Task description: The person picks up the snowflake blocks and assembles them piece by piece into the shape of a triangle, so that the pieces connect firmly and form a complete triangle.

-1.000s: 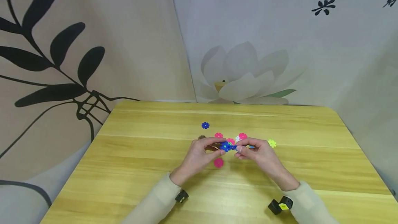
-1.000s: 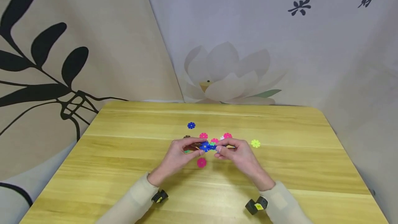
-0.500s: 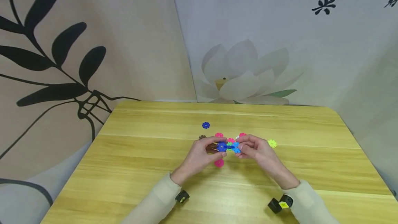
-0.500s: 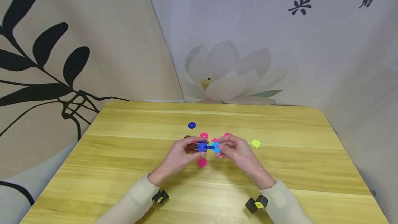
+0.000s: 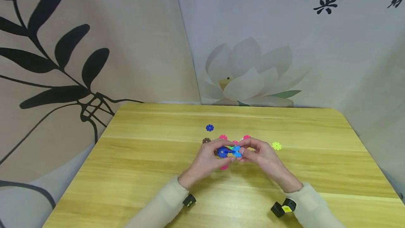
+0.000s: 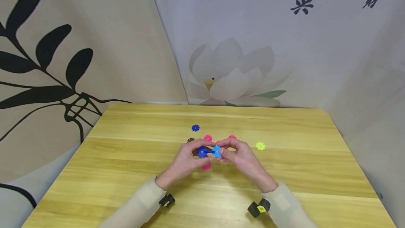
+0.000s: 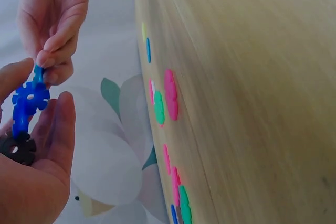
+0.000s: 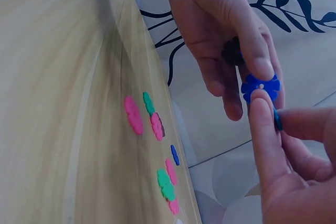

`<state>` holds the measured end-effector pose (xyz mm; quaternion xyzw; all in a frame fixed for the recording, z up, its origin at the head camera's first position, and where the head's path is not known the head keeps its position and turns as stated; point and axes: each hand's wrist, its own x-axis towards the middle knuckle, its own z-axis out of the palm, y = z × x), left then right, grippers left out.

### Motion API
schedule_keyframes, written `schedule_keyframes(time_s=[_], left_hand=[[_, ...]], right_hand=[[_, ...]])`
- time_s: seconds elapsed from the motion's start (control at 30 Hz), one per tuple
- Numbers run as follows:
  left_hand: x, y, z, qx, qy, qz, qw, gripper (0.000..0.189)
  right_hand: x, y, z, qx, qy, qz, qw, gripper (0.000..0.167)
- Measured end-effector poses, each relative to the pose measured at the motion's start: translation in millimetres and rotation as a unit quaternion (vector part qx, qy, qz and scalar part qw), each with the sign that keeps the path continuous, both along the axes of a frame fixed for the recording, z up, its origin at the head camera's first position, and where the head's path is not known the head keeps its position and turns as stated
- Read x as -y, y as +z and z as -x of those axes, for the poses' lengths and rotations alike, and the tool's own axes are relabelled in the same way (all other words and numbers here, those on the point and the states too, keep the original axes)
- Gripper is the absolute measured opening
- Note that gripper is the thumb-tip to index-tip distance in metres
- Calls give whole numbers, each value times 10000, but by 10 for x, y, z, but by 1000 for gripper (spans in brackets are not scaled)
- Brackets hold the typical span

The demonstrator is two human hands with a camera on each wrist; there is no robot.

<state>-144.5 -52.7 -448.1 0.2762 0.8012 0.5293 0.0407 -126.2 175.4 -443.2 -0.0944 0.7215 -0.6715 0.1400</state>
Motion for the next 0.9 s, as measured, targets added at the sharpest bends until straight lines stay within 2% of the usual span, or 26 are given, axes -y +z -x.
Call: schedule_keyframes(time_s=[0.3, 0.47, 0.6, 0.73, 0.9], left_hand=[[-8, -20, -6, -246, 126, 158, 9995, 33], [4, -17, -17, -199, 128, 157, 9996, 32], [13, -21, -12, -143, 161, 169, 9996, 32], [47, -25, 0, -9, 322, 175, 9993, 32], [108, -40, 15, 87, 484, 97, 9987, 31]], right_hand=[[52, 16, -10, 46, -91, -92, 9999, 35], [49, 7, -10, 16, -108, -204, 9997, 34], [4, -7, 18, -255, -196, -434, 9985, 33], [-70, -26, 78, -570, -407, -705, 9950, 34], [-148, -62, 162, -896, -507, -1349, 9855, 30]])
